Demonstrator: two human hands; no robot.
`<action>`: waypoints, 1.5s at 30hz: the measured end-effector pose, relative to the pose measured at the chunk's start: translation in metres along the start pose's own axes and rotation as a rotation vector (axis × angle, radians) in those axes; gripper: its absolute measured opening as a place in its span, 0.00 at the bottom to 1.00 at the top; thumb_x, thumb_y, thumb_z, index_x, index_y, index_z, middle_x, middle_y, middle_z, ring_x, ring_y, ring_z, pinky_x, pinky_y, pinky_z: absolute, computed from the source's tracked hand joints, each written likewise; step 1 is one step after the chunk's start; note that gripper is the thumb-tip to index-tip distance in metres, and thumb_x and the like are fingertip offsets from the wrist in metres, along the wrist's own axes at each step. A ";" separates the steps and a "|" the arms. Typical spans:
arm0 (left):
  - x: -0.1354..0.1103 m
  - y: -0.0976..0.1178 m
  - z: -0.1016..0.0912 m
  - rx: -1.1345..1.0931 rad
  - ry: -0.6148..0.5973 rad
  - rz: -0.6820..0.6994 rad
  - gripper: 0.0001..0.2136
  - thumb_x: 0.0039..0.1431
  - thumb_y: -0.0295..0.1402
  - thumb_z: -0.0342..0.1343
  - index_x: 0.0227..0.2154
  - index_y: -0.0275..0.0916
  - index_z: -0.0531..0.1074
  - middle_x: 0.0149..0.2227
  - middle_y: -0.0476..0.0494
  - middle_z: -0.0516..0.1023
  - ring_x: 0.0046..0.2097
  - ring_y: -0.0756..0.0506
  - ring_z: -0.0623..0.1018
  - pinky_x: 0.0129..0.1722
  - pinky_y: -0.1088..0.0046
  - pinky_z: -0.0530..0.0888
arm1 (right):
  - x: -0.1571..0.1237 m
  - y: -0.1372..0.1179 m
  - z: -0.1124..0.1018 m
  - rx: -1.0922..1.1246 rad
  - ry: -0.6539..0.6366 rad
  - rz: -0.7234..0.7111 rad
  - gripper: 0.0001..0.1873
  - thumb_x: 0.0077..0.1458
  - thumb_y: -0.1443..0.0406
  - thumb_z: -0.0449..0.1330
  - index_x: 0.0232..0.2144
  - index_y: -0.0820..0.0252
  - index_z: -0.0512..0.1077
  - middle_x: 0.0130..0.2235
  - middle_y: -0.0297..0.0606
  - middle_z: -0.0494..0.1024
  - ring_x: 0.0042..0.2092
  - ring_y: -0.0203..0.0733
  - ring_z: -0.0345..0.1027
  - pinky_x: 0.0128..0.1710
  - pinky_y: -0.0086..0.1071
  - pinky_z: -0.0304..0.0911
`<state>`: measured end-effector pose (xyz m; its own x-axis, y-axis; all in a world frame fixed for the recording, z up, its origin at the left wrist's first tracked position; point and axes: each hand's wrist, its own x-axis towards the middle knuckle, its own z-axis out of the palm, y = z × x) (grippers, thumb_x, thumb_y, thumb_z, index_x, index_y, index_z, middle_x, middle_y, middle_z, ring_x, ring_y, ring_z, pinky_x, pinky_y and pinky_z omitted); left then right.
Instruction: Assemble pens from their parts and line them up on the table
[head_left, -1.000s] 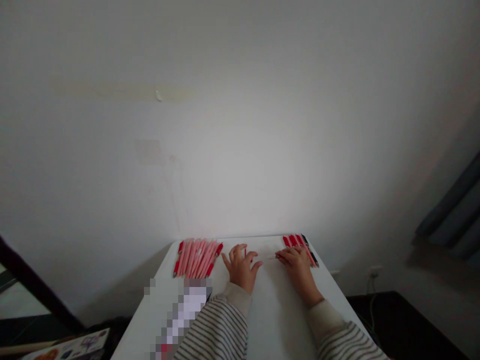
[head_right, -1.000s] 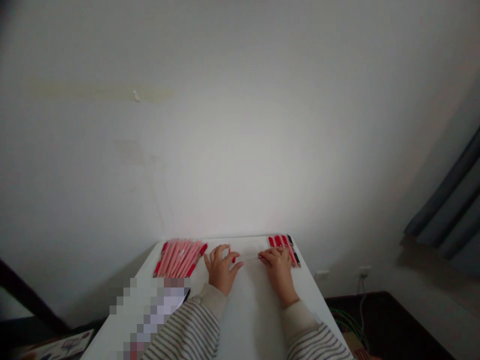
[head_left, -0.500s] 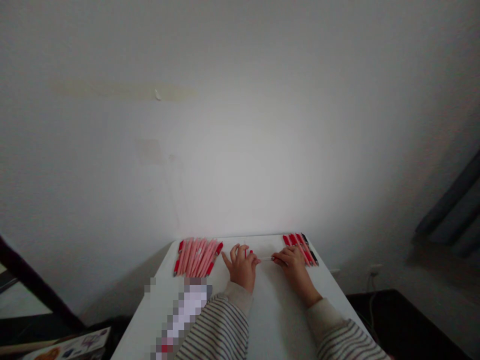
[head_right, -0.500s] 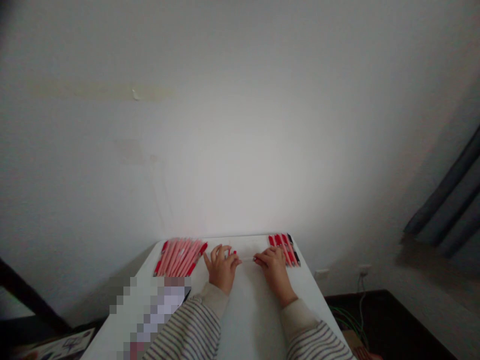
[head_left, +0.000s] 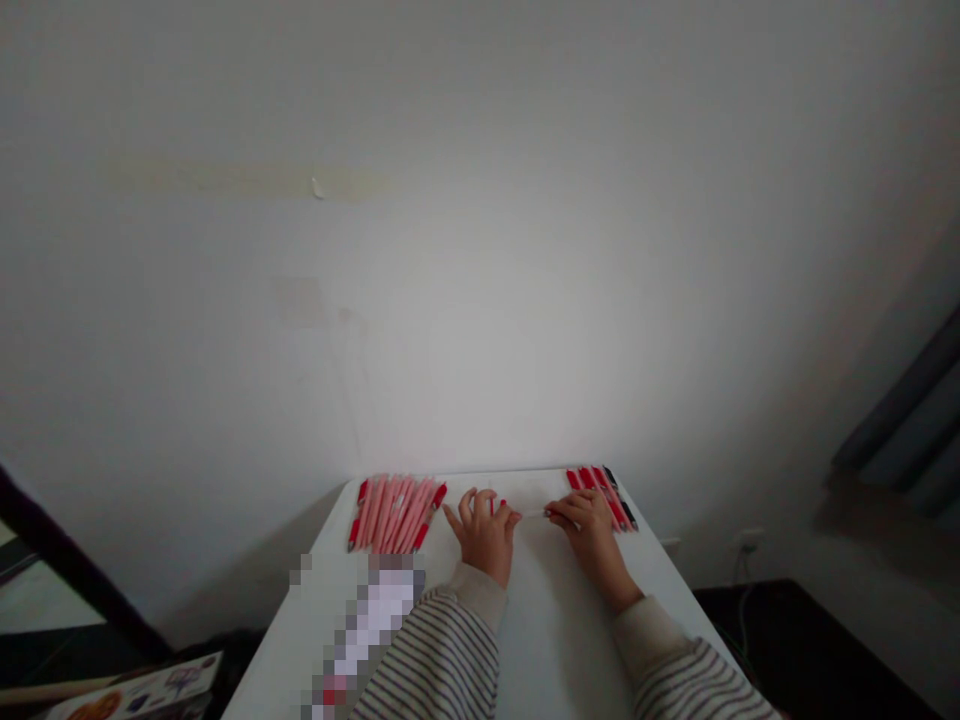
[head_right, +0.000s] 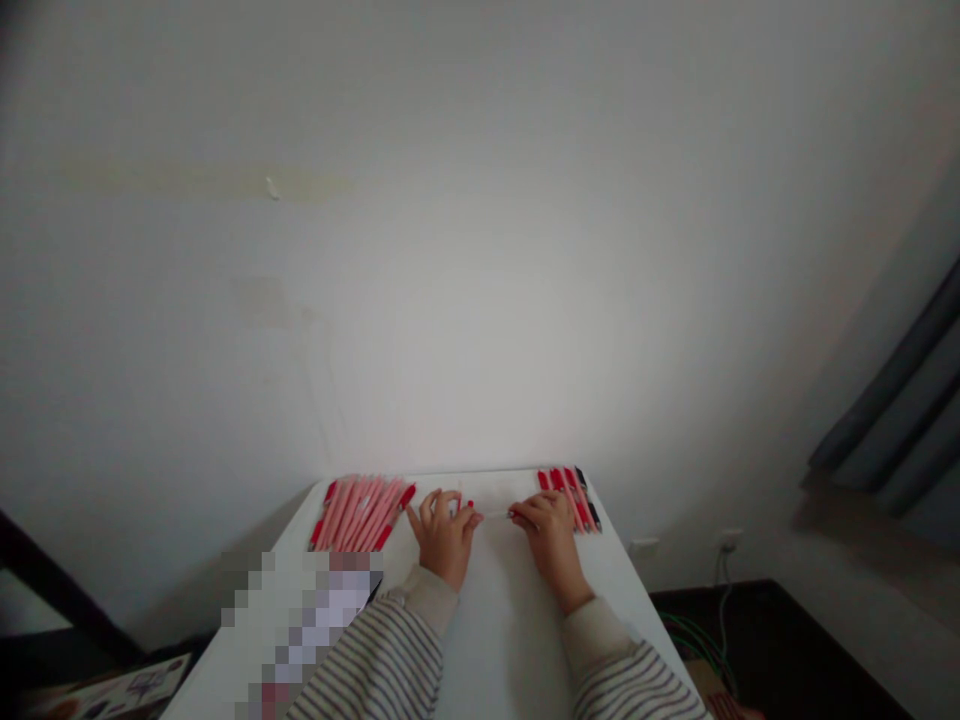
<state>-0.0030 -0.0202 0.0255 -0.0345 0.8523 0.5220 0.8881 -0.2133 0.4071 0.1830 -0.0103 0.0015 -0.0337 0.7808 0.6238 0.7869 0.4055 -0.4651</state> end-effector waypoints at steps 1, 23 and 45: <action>0.000 0.000 0.000 -0.007 0.002 0.003 0.06 0.55 0.40 0.57 0.32 0.51 0.78 0.48 0.48 0.75 0.58 0.36 0.63 0.60 0.35 0.49 | 0.000 0.000 0.000 -0.001 0.002 0.006 0.11 0.58 0.58 0.57 0.36 0.48 0.79 0.35 0.37 0.79 0.45 0.49 0.62 0.48 0.43 0.55; 0.000 -0.001 -0.001 -0.031 -0.003 -0.021 0.07 0.55 0.41 0.57 0.35 0.51 0.78 0.50 0.48 0.74 0.57 0.38 0.64 0.60 0.38 0.50 | 0.001 0.003 -0.002 -0.034 0.012 0.012 0.12 0.59 0.57 0.55 0.36 0.48 0.79 0.35 0.37 0.79 0.44 0.49 0.63 0.46 0.42 0.57; -0.001 -0.002 0.003 0.013 -0.010 -0.030 0.10 0.60 0.39 0.51 0.34 0.49 0.78 0.49 0.46 0.75 0.55 0.40 0.65 0.60 0.37 0.50 | 0.001 0.007 0.000 -0.057 0.004 -0.013 0.10 0.58 0.59 0.57 0.36 0.48 0.79 0.36 0.37 0.79 0.44 0.49 0.64 0.46 0.42 0.57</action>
<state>-0.0031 -0.0190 0.0217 -0.0572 0.8628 0.5023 0.8927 -0.1811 0.4127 0.1886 -0.0067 -0.0012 -0.0421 0.7740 0.6318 0.8202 0.3879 -0.4205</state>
